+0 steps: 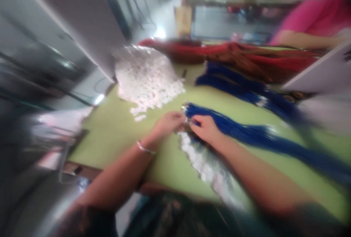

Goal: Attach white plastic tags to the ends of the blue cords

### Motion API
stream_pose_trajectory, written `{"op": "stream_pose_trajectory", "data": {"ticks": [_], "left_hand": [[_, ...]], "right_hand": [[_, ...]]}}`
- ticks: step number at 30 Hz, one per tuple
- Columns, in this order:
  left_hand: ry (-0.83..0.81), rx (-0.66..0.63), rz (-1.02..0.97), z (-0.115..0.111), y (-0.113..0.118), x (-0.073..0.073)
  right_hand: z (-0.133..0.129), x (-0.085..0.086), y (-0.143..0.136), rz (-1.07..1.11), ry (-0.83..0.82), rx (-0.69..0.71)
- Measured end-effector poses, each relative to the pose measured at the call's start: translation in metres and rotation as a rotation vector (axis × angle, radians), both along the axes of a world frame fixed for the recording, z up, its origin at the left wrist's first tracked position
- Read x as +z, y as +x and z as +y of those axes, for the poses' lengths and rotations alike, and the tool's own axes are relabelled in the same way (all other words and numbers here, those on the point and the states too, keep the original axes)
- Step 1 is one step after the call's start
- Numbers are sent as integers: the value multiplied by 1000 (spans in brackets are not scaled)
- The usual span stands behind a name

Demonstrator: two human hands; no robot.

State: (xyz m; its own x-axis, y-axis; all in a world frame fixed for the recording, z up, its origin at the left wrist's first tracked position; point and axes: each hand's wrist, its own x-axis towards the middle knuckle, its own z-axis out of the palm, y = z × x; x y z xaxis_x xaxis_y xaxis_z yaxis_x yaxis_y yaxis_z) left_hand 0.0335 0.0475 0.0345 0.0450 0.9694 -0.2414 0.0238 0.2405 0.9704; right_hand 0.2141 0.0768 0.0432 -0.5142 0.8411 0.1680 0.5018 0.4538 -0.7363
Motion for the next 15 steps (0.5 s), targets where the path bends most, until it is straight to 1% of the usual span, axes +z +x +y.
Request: {"op": "stream_pose_trajectory", "data": {"ticks": [4,7,12,14,15], "left_hand": [[12,-67,41,0,-1,-6],[-10,-60,48,-2,1,-5],[-49,-72,18,-5,1,2],[-48,-70,32,-4,-2,3],[-44,-67,53,-4,-4,3]], "right_hand": [[1,-2,1,23,4,156],[2,1,1,19,-58,190],[4,16,4,61,-392,176],[4,21,4,123,-480,124],[4,22,4,170,-505,69]]}}
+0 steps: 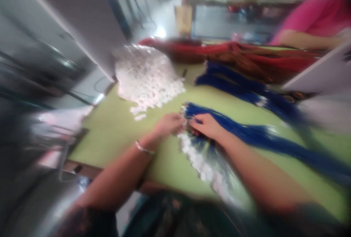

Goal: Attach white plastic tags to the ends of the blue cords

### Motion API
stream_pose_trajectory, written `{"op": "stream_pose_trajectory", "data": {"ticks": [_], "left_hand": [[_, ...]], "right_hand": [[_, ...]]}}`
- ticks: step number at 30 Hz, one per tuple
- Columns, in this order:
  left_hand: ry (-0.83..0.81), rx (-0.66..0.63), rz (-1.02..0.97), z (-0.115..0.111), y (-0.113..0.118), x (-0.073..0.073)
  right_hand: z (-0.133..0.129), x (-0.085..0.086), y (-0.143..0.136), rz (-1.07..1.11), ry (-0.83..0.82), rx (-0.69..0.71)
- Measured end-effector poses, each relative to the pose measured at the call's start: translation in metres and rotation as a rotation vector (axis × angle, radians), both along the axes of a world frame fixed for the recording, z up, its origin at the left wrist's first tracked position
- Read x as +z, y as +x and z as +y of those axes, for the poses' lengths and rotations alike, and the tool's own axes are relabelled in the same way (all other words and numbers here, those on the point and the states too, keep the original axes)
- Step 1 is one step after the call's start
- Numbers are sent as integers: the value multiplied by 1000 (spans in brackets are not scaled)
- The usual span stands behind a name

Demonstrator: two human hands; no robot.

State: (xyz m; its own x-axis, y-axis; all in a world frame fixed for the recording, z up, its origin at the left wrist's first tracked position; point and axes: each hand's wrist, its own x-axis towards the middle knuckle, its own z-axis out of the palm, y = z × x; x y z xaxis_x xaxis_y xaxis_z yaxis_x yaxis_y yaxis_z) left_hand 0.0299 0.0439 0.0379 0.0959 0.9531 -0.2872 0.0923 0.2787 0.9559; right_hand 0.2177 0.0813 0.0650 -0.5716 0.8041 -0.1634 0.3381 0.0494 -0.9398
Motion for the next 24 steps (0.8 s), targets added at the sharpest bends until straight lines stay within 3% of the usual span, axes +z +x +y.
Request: {"op": "stream_pose_trajectory", "data": {"ticks": [4,7,9,12,14,16,19,20,24], "left_hand": [[59,-18,182,0,-4,1],[160,-60,400,-9,2,8],[234,-193,517,-18,9,18],[304,-558,548,-28,12,38],[319,-655,548,-30,2,48],[347,-466,618,-27,-22,53],[390,108,826,-18,-69,48],[367,208,907,-15,-84,44],[229,161,1102,-5,-112,27]], "right_hand": [[3,-2,-2,158,-74,-290],[6,-10,-2,226,-134,-316],[6,-16,-2,248,-151,-283],[4,-20,-1,280,-156,-191],[2,-19,-1,262,-157,-111],[0,-16,-2,205,-128,-70],[-2,-13,-4,100,-53,-80],[-2,-13,-4,72,-20,-92],[0,-17,-6,9,184,-127]]}}
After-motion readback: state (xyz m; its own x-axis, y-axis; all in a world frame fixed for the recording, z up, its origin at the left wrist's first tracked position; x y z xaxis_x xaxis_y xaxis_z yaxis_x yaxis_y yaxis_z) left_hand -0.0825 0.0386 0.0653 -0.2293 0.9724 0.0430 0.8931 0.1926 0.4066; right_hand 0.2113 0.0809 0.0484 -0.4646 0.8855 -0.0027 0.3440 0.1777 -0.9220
